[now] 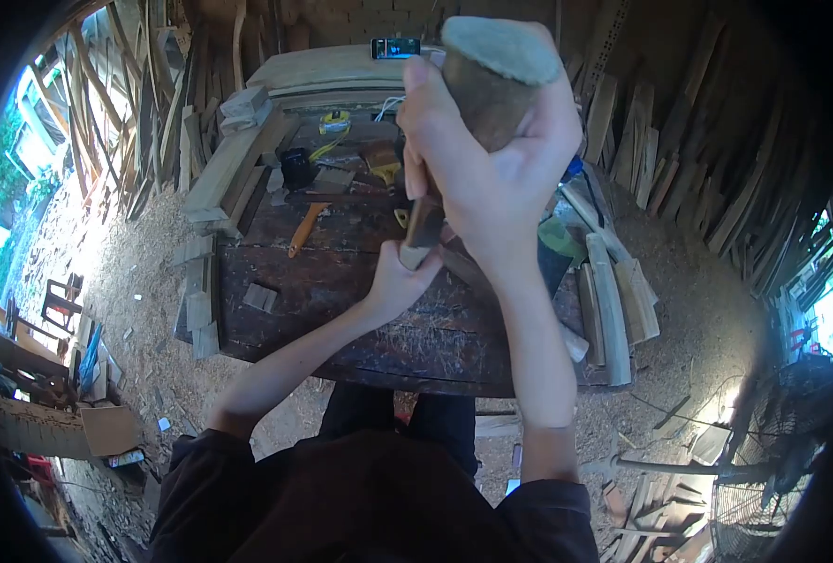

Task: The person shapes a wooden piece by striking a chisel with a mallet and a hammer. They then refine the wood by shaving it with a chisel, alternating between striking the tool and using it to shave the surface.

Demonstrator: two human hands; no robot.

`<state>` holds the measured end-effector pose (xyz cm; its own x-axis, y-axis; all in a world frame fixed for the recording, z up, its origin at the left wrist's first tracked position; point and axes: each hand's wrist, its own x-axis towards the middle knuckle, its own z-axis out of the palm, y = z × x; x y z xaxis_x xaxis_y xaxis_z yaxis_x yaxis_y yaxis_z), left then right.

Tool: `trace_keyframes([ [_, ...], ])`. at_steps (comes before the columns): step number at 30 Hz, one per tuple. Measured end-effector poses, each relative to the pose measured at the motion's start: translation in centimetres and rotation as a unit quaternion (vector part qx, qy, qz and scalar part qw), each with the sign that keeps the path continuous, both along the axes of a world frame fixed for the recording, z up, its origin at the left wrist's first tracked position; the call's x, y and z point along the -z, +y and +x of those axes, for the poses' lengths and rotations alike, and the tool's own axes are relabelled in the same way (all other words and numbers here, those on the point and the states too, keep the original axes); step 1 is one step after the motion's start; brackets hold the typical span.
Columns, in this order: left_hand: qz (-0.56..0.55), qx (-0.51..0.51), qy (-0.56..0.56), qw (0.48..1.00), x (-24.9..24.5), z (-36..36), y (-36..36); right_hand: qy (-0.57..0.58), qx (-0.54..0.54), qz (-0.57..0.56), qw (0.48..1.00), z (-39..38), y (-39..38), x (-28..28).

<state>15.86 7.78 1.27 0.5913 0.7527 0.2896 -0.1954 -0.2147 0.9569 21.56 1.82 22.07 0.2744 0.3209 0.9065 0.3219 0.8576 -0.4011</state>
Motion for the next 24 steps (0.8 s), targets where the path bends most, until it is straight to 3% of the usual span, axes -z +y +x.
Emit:
trace_keyframes([
  [2,0.061,0.028,-0.033,0.997,-0.7,-0.4,-0.7,-0.022,-0.016,0.000,1.000,0.5,-0.5,-0.7],
  [4,0.055,0.007,-0.049,0.997,-0.9,0.1,-0.6,-0.019,-0.075,0.007,0.997,0.1,-1.5,-2.3],
  [8,0.030,0.016,-0.046,0.998,-0.3,0.0,-0.5,0.017,0.034,-0.051,0.998,-0.7,-0.4,-0.3],
  [10,0.045,0.026,-0.046,0.998,-0.8,-0.5,-0.7,0.055,0.002,-0.040,0.998,-0.2,-0.7,-0.5],
  [16,0.047,0.021,-0.038,0.998,-0.3,-0.3,-0.6,0.019,-0.006,-0.003,1.000,-0.1,-1.3,-2.1],
  [18,0.057,0.016,-0.063,0.996,-0.2,-0.4,-0.6,-0.012,-0.074,0.009,0.997,0.3,-1.8,-3.3],
  [24,0.028,0.045,-0.032,0.998,-0.1,-0.4,-0.2,0.017,-0.008,-0.041,0.999,-0.6,-0.3,-1.3],
])
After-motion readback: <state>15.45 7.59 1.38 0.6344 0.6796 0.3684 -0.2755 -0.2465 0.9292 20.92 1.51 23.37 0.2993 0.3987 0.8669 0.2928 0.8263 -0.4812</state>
